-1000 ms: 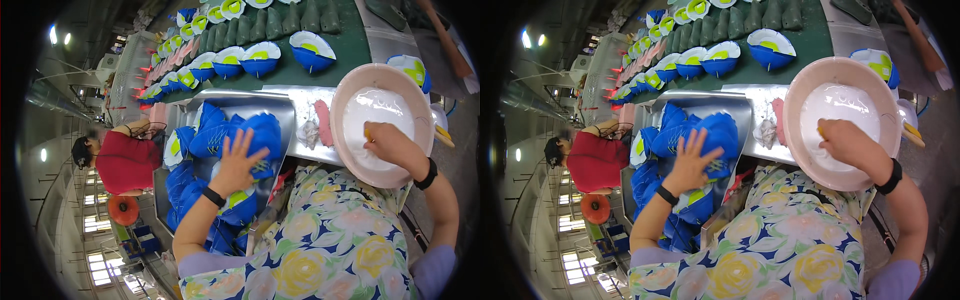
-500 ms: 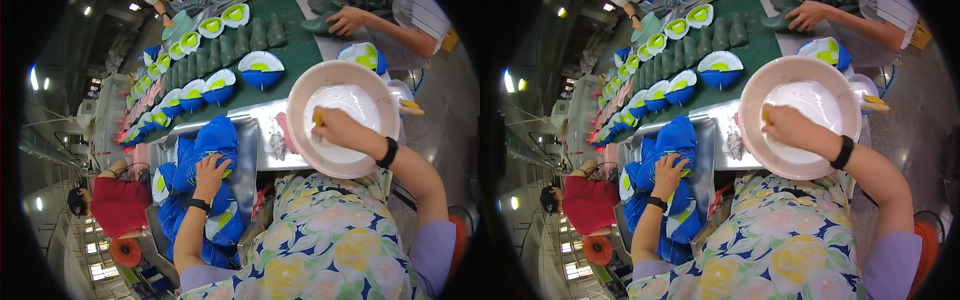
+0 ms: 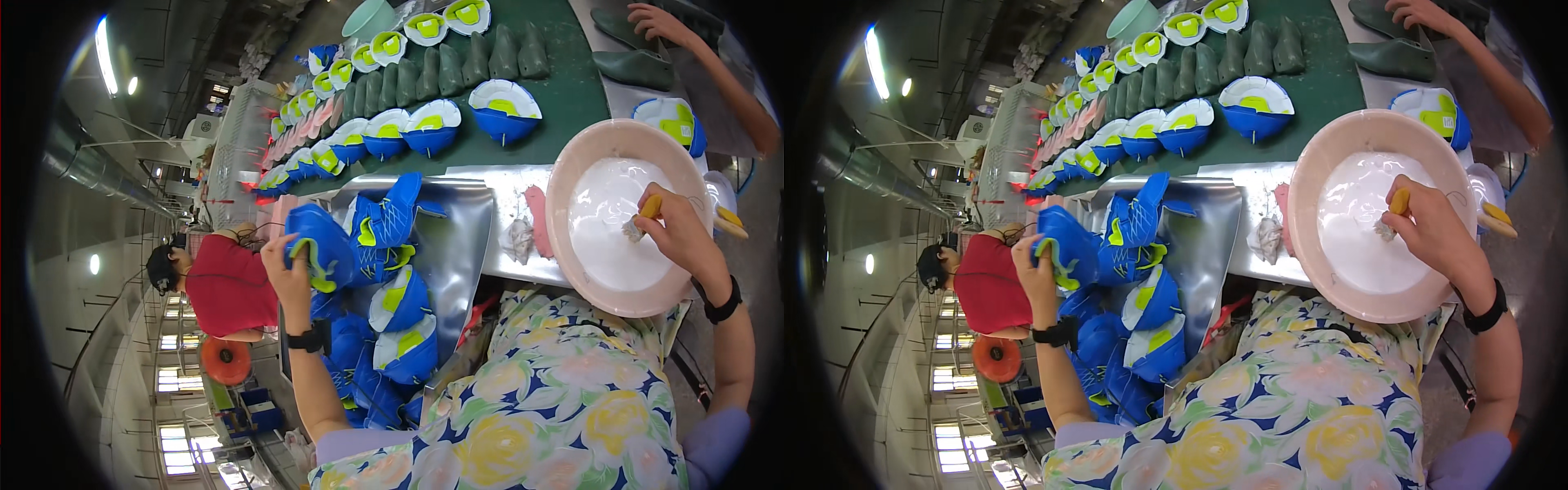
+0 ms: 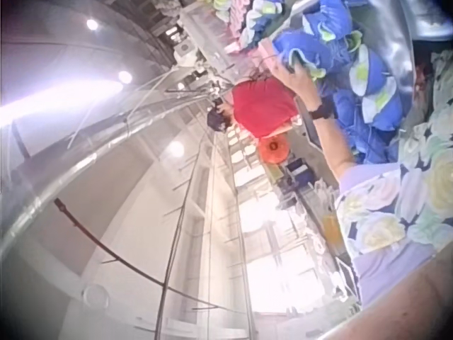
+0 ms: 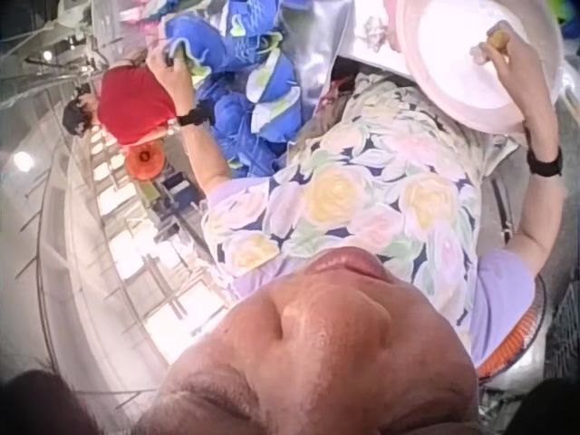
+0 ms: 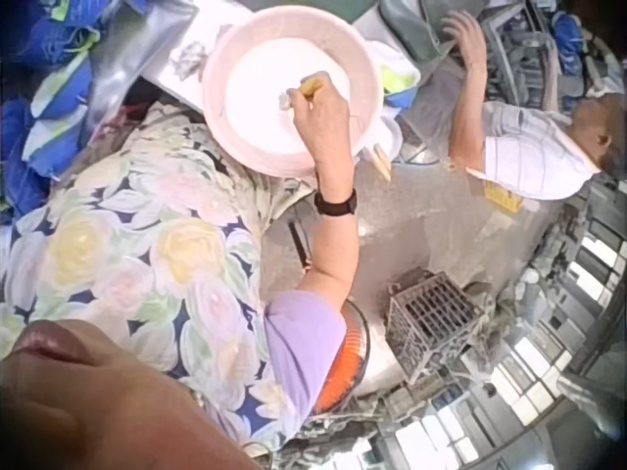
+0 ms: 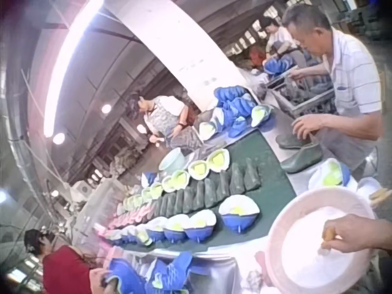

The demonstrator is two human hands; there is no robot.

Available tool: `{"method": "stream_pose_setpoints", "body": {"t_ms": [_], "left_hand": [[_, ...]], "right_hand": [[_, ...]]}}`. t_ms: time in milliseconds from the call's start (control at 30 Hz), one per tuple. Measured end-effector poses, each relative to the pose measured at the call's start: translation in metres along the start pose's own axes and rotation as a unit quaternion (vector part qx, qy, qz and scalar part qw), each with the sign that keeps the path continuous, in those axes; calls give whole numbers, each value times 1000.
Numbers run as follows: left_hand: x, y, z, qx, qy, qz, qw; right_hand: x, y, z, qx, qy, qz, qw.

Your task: Apply white adhesive using a brush to the interior of blue shoe upper components and place them on a tray.

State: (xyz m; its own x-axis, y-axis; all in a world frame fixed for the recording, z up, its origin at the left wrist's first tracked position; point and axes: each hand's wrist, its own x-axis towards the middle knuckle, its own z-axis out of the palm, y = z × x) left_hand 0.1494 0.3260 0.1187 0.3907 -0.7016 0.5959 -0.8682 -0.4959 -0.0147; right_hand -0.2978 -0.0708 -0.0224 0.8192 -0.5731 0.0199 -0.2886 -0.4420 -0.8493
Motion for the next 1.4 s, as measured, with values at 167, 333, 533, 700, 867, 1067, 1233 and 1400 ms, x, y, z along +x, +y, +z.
{"method": "stream_pose_setpoints", "body": {"t_ms": [167,333,533,700,867,1067,1233,1400], "left_hand": [[15,20,21,-656,-85,-337,669],[42,132,112,-754,-291,-307,503],[60,235,185,-752,-373,-259,478],[52,260,211,-735,-337,-248,534],[41,269,230,-717,-279,-244,590],[36,274,248,-691,-207,-248,646],[47,266,262,-671,-146,-246,684],[62,254,251,-687,-157,-239,668]], "right_hand": [[6,9,-16,-89,34,-16,995],[13,-7,-47,38,110,-109,987],[28,-39,-58,103,123,-173,972],[11,-31,-74,45,195,-94,975],[3,-18,-47,127,286,13,950],[1,-6,-13,246,286,76,923],[-4,-15,-2,315,243,113,911],[-11,-24,-2,351,225,77,906]]}}
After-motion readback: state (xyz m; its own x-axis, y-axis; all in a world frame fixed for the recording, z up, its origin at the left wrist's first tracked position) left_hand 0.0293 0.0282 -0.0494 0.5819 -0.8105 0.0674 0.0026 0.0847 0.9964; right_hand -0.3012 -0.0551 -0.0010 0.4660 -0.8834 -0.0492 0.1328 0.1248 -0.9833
